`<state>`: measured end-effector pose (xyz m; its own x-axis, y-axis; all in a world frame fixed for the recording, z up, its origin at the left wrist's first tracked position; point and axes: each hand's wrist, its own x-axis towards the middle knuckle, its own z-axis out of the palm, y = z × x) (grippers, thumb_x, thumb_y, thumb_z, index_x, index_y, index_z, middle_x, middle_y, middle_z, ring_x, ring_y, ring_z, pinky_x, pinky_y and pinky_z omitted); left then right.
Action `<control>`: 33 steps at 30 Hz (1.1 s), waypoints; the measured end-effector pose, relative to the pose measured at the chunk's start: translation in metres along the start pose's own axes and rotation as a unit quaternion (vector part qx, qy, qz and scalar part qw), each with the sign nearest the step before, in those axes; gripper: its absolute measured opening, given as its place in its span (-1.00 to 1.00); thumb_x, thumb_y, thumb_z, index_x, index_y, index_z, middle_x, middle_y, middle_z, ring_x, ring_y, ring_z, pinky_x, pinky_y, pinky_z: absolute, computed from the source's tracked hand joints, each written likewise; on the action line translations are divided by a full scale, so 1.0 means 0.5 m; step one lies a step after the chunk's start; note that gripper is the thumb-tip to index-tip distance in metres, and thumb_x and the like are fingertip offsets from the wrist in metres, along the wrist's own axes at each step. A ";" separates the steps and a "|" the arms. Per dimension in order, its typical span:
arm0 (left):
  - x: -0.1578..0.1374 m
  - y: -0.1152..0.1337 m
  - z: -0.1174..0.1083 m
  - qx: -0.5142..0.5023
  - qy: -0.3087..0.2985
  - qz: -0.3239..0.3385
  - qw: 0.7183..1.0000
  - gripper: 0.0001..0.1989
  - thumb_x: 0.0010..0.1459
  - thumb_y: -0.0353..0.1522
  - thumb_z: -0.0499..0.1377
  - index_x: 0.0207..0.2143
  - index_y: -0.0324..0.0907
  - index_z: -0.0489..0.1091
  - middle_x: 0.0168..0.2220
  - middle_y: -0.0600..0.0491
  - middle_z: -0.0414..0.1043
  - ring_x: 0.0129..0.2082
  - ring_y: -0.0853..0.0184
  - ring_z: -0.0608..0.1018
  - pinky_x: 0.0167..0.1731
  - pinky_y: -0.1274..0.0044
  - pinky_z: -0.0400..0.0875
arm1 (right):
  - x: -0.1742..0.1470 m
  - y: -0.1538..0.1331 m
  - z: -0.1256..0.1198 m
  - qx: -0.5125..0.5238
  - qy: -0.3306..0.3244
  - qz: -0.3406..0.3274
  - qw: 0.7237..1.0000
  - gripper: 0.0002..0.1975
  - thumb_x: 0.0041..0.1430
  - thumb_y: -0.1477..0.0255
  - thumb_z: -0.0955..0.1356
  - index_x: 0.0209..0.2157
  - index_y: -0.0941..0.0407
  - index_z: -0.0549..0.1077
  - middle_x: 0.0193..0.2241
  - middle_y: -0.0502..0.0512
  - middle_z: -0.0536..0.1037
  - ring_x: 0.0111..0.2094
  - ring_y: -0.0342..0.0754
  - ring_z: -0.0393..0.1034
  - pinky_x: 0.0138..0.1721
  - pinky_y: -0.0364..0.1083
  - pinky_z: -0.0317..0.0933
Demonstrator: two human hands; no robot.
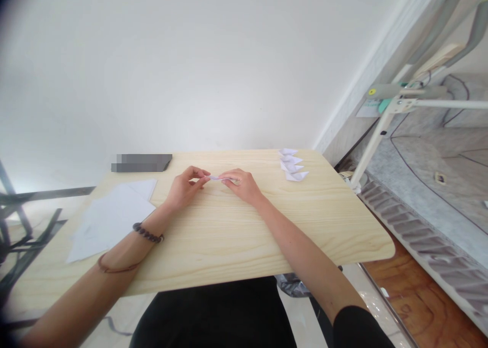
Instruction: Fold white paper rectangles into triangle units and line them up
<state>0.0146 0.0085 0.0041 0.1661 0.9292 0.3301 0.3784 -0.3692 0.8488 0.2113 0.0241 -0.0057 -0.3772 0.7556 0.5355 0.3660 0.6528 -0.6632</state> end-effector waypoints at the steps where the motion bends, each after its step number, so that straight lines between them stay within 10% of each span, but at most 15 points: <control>1: 0.000 0.001 -0.001 0.002 0.006 -0.001 1.000 -0.74 0.01 -0.18 0.10 -0.39 -0.21 0.29 -0.25 -0.03 0.41 -0.33 0.33 0.45 -0.47 0.54 0.37 | 0.000 -0.001 -0.001 0.005 -0.002 0.003 1.000 -0.82 0.05 0.40 0.29 -0.29 0.03 0.47 -0.29 0.03 0.51 -0.20 -0.10 0.35 -0.13 -0.07 0.21; 33: -0.002 -0.003 -0.001 0.113 -0.016 0.090 0.989 -0.78 0.09 -0.25 0.03 -0.32 -0.17 0.37 -0.21 0.04 0.44 -0.27 0.36 0.47 -0.39 0.57 0.42 | -0.001 -0.003 -0.003 0.040 -0.015 0.016 0.999 -0.81 0.05 0.37 0.29 -0.29 0.06 0.48 -0.29 0.03 0.51 -0.22 -0.11 0.35 -0.16 -0.12 0.20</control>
<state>0.0135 0.0081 0.0026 0.2760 0.8484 0.4517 0.5335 -0.5262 0.6622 0.2122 0.0226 -0.0041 -0.3925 0.7729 0.4986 0.3091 0.6214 -0.7200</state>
